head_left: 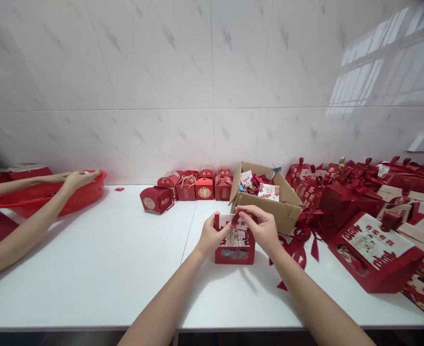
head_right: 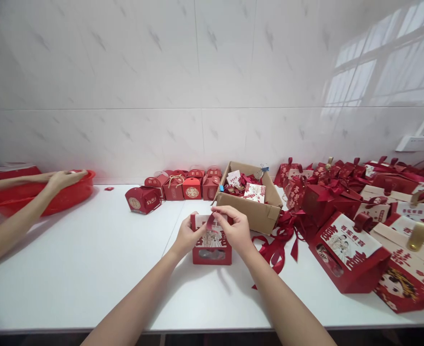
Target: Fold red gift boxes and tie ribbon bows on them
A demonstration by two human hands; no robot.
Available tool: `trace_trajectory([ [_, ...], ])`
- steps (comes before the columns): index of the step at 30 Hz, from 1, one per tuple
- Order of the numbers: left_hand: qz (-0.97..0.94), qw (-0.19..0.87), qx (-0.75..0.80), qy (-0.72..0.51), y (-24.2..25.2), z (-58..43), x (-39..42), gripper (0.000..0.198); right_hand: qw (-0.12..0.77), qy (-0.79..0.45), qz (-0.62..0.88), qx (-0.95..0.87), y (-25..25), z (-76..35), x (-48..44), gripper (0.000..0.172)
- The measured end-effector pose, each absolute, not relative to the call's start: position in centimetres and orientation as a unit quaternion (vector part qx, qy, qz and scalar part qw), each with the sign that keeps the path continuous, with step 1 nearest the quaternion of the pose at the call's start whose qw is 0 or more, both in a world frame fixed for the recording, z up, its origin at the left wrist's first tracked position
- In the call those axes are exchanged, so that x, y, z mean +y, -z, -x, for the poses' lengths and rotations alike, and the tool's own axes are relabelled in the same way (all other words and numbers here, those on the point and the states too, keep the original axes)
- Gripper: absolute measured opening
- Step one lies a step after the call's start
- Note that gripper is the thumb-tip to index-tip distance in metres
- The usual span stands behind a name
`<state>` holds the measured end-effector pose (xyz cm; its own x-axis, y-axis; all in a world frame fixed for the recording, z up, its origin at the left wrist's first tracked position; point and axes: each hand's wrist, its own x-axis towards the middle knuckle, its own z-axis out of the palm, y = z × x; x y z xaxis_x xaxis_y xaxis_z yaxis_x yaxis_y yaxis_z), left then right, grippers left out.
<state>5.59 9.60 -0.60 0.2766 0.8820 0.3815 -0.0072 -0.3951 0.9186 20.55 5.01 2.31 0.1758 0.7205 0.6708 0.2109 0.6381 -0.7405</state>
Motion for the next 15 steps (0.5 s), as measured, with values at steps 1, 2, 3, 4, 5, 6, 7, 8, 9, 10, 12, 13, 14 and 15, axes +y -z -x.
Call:
trace_trajectory([
  [1,-0.667,0.437,0.329,-0.505,0.7,-5.6,9.6,0.035,0.667,-0.185,0.384,-0.611,-2.0,-20.4,5.1,0.014],
  [2,-0.668,0.433,0.331,-0.507,0.7,-5.6,9.6,0.035,0.672,-0.178,0.388,-0.605,-1.7,-20.2,5.2,0.016],
  [3,-0.67,0.431,0.331,-0.507,0.8,-5.6,9.6,0.035,0.678,-0.171,0.394,-0.597,-1.4,-20.0,5.2,0.019],
  [4,-0.672,0.436,0.327,-0.502,0.8,-5.5,9.6,0.035,0.686,-0.165,0.399,-0.586,-1.2,-19.9,5.3,0.022],
  [5,-0.675,0.451,0.317,-0.491,0.8,-5.3,9.7,0.033,0.693,-0.16,0.404,-0.575,-0.9,-19.7,5.4,0.024],
  [6,-0.678,0.472,0.299,-0.477,0.6,-5.1,9.8,0.031,0.699,-0.156,0.406,-0.567,-0.8,-19.6,5.5,0.024],
  [7,-0.679,0.491,0.274,-0.472,0.4,-4.8,9.9,0.028,0.704,-0.151,0.407,-0.563,-0.7,-19.6,5.6,0.022],
  [8,-0.675,0.499,0.249,-0.482,0.1,-4.5,10.0,0.026,0.706,-0.147,0.405,-0.561,-0.6,-19.5,5.6,0.019],
  [9,-0.669,0.492,0.229,-0.508,-0.3,-4.2,10.1,0.024,0.709,-0.143,0.404,-0.56,-0.5,-19.4,5.6,0.017],
  [10,-0.657,0.462,0.223,-0.552,-0.8,-4.0,10.1,0.023,0.71,-0.143,0.404,-0.558,-0.6,-19.4,5.7,0.016],
  [12,-0.65,0.354,0.243,-0.626,-2.1,-3.8,9.8,0.017,0.713,-0.148,0.404,-0.554,-0.6,-19.3,5.6,0.017],
  [13,-0.667,0.293,0.255,-0.636,-2.8,-3.8,9.6,0.012,0.713,-0.146,0.405,-0.553,-0.7,-19.2,5.6,0.018],
  [14,-0.697,0.237,0.259,-0.625,-3.4,-3.9,9.2,0.009,0.713,-0.139,0.407,-0.553,-0.8,-19.2,5.5,0.019],
  [15,-0.736,0.185,0.252,-0.6,-4.1,-4.0,8.8,0.007,0.713,-0.129,0.408,-0.555,-0.8,-19.2,5.5,0.02],
])
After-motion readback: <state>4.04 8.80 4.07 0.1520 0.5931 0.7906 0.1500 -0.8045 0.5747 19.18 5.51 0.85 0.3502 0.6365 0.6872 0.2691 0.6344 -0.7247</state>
